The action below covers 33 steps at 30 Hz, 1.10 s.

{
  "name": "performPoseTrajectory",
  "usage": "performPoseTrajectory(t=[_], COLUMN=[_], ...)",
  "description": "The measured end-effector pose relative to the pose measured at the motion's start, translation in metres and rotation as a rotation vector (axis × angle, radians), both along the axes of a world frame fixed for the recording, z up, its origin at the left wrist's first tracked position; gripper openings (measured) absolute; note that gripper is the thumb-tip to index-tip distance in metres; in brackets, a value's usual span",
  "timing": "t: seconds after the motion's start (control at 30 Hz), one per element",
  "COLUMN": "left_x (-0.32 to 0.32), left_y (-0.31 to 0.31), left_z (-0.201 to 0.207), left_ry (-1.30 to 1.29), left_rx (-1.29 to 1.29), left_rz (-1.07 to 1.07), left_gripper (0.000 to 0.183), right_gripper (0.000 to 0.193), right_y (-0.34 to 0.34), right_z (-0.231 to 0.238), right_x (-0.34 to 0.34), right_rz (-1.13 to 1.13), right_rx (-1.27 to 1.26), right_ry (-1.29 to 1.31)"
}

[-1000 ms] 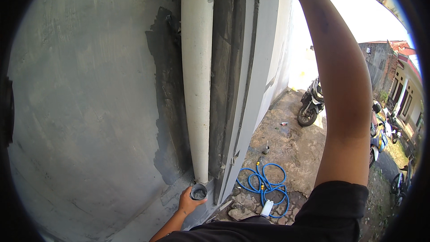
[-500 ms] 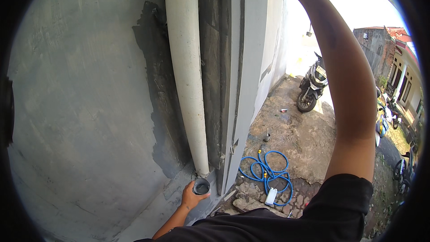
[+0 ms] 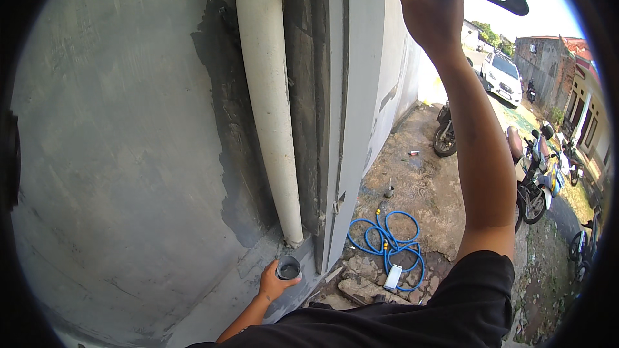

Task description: The person paints a wall and corner area with a paint brush.

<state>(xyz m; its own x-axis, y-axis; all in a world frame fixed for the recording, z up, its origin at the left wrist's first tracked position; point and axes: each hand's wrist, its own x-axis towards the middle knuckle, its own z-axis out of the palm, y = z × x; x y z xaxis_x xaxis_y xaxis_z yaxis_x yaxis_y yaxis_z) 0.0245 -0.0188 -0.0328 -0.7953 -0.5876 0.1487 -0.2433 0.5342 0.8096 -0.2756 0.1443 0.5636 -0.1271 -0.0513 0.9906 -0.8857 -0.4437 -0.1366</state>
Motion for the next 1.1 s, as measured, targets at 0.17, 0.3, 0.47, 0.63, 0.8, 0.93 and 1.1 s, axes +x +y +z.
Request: performPoseTrajectory(t=[0.17, 0.3, 0.47, 0.63, 0.8, 0.93, 1.1], left_x=[0.002, 0.006, 0.01, 0.011, 0.01, 0.01, 0.007], left_y=[0.008, 0.012, 0.007, 0.009, 0.012, 0.011, 0.014], left_z=[0.016, 0.019, -0.001, 0.01, 0.011, 0.005, 0.009], left_ry=[-0.032, -0.026, 0.003, 0.006, 0.014, -0.004, 0.037], left_rx=[0.016, 0.006, -0.017, 0.032, -0.011, -0.052, -0.022], left_rz=[0.004, 0.05, 0.016, -0.003, -0.019, 0.003, -0.017], left_gripper=[0.094, 0.094, 0.092, 0.087, 0.085, 0.085, 0.085], right_gripper=[0.012, 0.014, 0.016, 0.016, 0.029, 0.016, 0.023], right_y=[-0.002, -0.002, 0.002, -0.009, 0.017, -0.006, -0.021], right_z=[0.02, 0.022, 0.019, 0.002, 0.006, 0.017, -0.007], right_x=[0.006, 0.0, -0.011, -0.011, -0.031, 0.001, -0.027], right_rz=[0.114, -0.06, 0.142, 0.088, -0.103, 0.126, -0.131], right_rx=[0.047, 0.131, 0.091, 0.111, 0.258, 0.012, 0.065], right_ry=[0.033, -0.028, -0.013, -0.076, 0.101, -0.021, 0.168])
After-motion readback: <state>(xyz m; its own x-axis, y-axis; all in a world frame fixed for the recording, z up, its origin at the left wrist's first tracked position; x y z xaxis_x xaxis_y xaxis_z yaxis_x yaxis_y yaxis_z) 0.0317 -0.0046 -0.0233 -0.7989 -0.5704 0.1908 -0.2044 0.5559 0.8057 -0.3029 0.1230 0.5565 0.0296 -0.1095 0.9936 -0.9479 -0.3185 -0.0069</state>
